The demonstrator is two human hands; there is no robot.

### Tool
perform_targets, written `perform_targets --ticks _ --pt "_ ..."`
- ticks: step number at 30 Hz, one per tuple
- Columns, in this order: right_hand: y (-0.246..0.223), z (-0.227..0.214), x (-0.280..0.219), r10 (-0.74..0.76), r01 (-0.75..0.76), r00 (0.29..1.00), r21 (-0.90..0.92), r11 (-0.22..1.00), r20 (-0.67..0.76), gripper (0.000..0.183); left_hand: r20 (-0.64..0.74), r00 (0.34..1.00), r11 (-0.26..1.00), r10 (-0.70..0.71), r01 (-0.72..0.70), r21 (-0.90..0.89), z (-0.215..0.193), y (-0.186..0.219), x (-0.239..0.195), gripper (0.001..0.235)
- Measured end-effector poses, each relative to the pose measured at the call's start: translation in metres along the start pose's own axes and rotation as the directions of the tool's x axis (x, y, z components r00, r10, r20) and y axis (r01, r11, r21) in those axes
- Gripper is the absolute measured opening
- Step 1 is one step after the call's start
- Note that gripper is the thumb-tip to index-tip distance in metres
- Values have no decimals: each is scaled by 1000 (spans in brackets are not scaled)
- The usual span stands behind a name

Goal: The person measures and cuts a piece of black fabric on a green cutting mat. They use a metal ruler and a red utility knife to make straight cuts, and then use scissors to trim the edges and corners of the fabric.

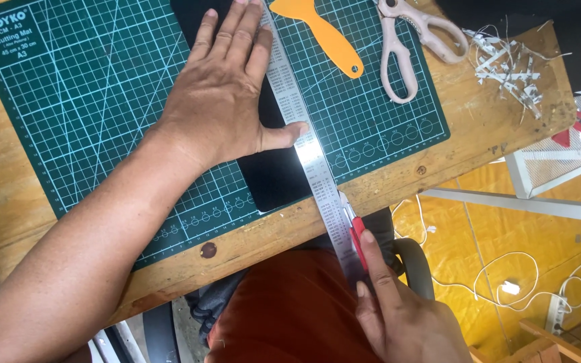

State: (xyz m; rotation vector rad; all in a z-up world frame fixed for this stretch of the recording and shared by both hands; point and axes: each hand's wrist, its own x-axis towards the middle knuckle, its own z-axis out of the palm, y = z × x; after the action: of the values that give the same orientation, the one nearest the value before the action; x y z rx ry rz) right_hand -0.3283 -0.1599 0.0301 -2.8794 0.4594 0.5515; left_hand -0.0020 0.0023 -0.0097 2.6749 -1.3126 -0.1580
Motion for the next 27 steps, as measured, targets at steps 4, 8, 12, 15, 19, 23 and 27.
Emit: perform_targets --ticks 4,8,12,15,19,23,27 --pt "10 -25 -1 179 -192 969 66 979 173 85 -7 1000 1000 -6 6 11 -3 1 -2 129" --pt "30 -47 9 334 -351 936 213 912 115 78 -31 999 998 20 -22 -66 -10 1 -4 125" --pt "46 -52 38 113 -90 990 236 968 -87 72 76 995 990 -68 77 -121 -29 -1 -14 120" --pt "40 -64 63 79 -28 986 327 944 -143 65 58 995 979 -83 92 -183 -36 -10 -21 121" --pt "41 -68 84 -163 303 899 311 901 -406 60 120 987 965 -110 135 -227 -45 -13 -22 117" --pt "40 -71 96 -135 299 914 409 862 -383 60 42 993 968 -108 115 -224 -50 -7 -21 104" --pt "43 -64 100 -295 504 825 392 770 -482 58 -186 983 968 -2 -44 -246 -61 13 -16 72"
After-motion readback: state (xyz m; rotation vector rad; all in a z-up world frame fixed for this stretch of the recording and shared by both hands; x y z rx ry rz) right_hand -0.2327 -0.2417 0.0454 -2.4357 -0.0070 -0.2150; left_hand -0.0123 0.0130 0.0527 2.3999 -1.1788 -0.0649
